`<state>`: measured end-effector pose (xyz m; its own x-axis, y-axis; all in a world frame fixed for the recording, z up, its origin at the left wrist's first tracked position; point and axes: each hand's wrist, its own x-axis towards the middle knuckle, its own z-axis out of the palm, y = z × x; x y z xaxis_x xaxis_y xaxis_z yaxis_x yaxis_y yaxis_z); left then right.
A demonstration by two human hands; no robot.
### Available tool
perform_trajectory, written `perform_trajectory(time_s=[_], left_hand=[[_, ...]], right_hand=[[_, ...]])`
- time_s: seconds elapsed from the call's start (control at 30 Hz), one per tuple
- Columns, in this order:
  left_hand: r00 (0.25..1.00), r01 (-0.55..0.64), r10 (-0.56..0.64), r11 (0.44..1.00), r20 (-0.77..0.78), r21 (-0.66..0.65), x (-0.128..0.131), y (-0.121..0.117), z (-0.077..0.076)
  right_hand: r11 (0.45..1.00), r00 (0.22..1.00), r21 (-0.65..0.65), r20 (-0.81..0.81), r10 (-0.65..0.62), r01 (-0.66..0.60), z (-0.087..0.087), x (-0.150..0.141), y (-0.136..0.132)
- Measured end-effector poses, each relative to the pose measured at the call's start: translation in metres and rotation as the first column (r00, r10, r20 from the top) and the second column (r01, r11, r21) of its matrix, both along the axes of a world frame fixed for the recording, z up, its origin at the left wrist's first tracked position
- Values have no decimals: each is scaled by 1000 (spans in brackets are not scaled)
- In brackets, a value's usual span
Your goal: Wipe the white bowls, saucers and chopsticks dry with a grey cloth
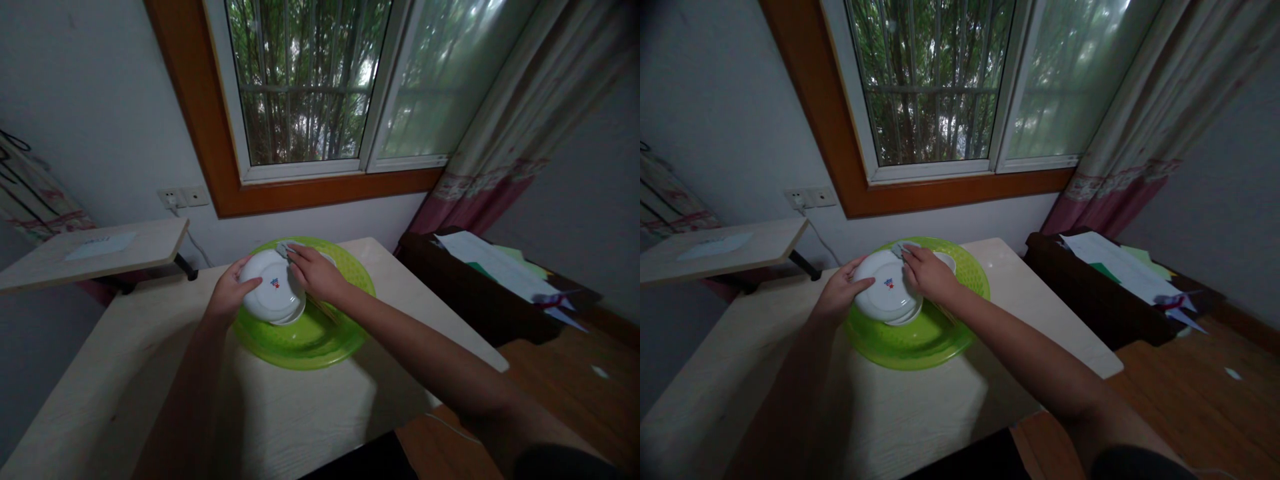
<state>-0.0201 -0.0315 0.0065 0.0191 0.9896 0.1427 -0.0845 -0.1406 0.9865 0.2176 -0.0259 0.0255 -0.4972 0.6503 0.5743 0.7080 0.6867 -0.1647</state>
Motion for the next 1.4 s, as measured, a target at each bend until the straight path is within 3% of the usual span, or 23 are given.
perform_trajectory(time_s=[0.13,0.23,0.47,0.73,0.87,1.03,1.17,1.4], left_hand=[[999,11,-9,1000,45,-24,0,1,-1],[998,-7,10,999,66,-44,1,0,-1],[996,-22,26,999,84,-49,0,0,-3],[998,-37,37,999,51,-13,-1,1,-5],[998,-21,23,999,58,-28,-2,2,-6],[996,-13,16,999,93,-32,-3,1,-4],[992,18,-12,999,126,-44,-3,-1,-1],[968,49,-21,993,251,-106,-7,-2,4]], right_hand=[[994,997,-105,-66,-35,28,-2,3,5],[994,997,-106,-72,-14,6,3,-7,3],[970,969,26,63,239,-241,10,-26,-4],[986,992,-149,-112,63,-80,-13,21,4],[976,988,-169,-89,124,-137,-17,37,-10],[965,970,-134,67,235,-225,-9,27,-35],[961,949,-80,155,274,-265,-4,9,-38],[990,989,-10,14,144,-144,2,-9,-10]])
